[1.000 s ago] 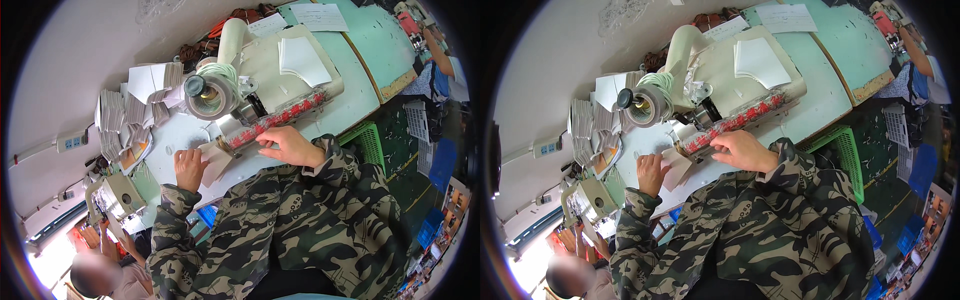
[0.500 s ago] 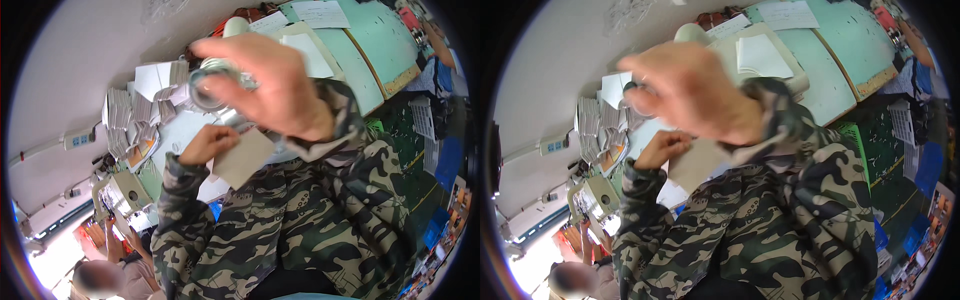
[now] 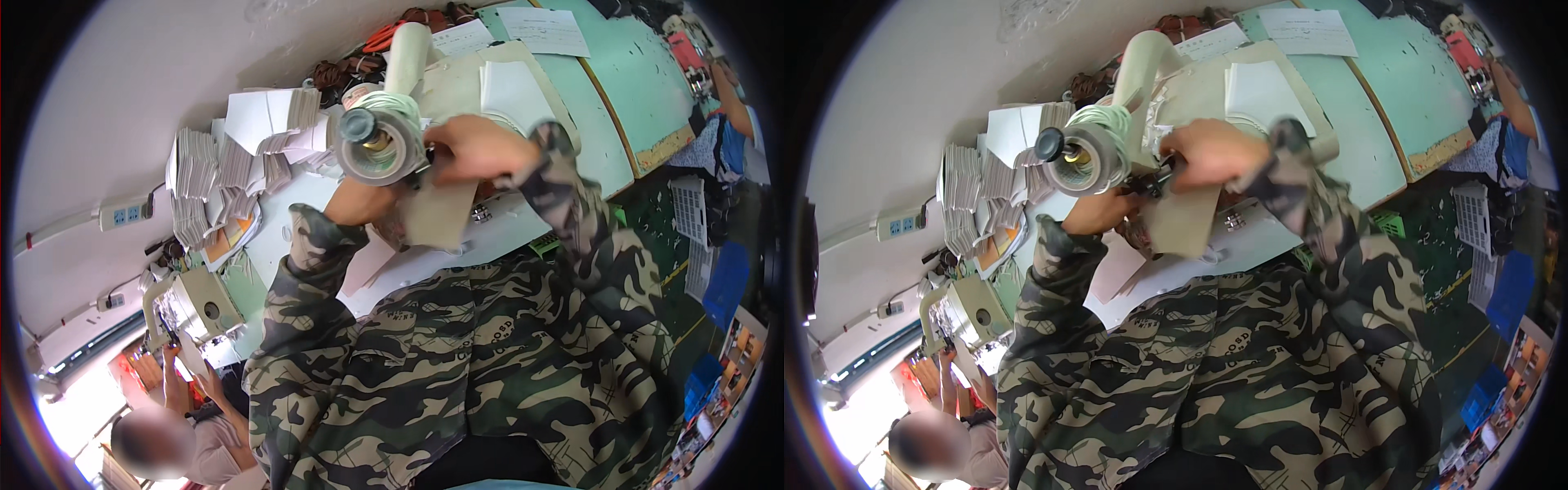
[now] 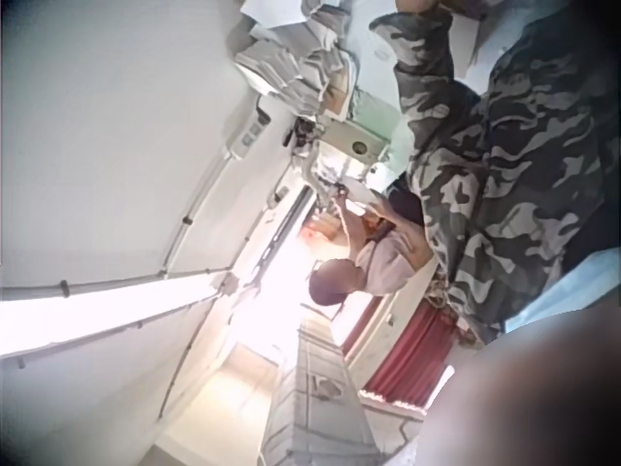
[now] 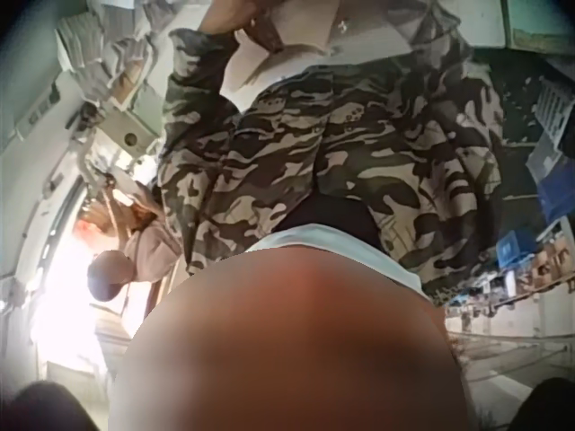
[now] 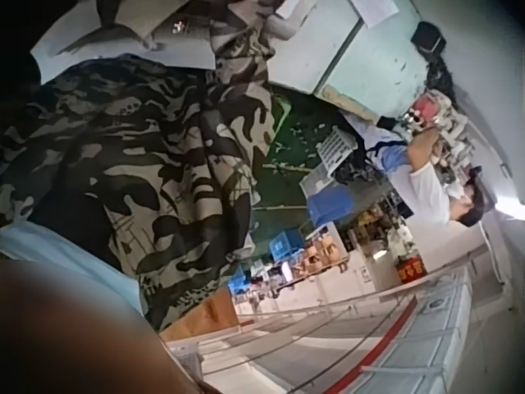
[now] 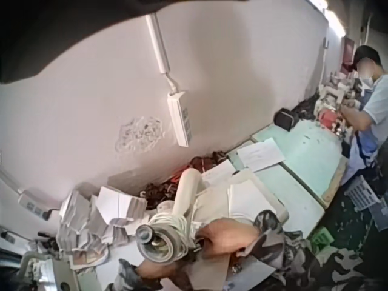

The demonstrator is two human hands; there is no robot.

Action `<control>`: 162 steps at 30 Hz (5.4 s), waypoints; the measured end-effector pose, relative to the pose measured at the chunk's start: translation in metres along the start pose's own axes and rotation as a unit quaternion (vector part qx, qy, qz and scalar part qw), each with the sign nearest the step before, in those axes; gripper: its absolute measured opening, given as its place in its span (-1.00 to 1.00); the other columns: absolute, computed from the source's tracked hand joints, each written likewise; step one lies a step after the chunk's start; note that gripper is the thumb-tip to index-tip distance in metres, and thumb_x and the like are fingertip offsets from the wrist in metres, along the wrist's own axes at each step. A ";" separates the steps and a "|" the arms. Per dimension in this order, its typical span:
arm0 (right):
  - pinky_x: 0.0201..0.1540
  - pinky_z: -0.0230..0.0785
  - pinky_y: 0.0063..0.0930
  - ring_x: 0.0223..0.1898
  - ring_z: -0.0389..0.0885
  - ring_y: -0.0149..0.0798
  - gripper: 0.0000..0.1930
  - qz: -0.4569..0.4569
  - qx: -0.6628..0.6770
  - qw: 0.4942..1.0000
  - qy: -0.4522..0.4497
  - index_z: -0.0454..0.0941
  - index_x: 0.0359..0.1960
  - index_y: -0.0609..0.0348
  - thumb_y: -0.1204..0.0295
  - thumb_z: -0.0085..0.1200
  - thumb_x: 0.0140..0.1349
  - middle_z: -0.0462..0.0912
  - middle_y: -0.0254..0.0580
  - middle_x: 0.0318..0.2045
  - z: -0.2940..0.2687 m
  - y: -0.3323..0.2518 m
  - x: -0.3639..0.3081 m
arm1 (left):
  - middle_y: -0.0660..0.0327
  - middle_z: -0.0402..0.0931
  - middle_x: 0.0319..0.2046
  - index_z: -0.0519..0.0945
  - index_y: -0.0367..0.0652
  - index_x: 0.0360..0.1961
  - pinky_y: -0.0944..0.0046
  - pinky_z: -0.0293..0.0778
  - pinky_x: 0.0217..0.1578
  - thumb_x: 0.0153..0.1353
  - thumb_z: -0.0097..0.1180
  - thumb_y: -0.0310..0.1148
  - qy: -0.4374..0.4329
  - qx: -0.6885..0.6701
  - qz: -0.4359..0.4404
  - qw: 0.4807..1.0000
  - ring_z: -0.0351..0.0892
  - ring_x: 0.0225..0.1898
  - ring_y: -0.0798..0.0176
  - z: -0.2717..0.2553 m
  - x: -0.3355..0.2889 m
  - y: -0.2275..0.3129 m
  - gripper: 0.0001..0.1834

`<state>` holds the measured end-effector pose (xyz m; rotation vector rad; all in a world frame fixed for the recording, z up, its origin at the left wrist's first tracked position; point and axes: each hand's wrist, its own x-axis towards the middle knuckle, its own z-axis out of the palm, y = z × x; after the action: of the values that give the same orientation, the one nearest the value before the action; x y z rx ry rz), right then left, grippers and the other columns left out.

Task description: Skiving the edges of shoe material components using an industrial skiving machine.

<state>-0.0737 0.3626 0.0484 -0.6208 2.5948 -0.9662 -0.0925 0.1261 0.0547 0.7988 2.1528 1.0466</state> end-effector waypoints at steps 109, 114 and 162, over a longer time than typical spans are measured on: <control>-0.11 0.40 -0.32 -0.14 0.60 -0.18 -0.72 0.055 -0.278 0.860 0.424 0.61 -0.11 0.18 0.49 0.23 0.09 0.66 -0.22 -0.15 -0.032 0.032 -0.112 | 0.08 0.63 -0.23 0.57 -0.08 -0.08 -0.01 0.52 -0.47 0.17 0.24 -0.16 -0.027 0.419 -0.100 0.902 0.65 -0.46 -0.06 0.008 -0.115 -0.085 -0.65; 0.03 0.35 -0.14 0.00 0.54 -0.01 -0.59 0.054 -0.137 0.917 0.370 0.57 -0.04 0.13 0.42 0.29 0.00 0.59 -0.14 -0.03 0.016 0.013 -0.101 | 0.17 0.56 -0.12 0.54 -0.05 -0.12 0.07 0.50 -0.56 0.12 0.28 -0.15 0.043 0.463 -0.089 0.881 0.63 -0.55 0.05 0.035 -0.141 -0.094 -0.65; -0.29 0.47 -0.56 -0.36 0.63 -0.48 -0.68 0.214 0.485 0.840 0.113 0.57 -0.04 0.41 0.52 0.26 0.19 0.72 -0.19 -0.34 0.086 -0.021 -0.080 | 0.24 0.49 -0.59 0.61 -0.31 -0.29 0.25 0.35 -0.53 0.37 -0.01 -0.20 0.008 0.004 -0.074 0.997 0.37 -0.63 0.37 0.012 -0.017 -0.041 -0.65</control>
<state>0.0375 0.3411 0.0106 0.3434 1.8427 -1.9918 -0.0826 0.0985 0.0194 0.6252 2.1953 0.9715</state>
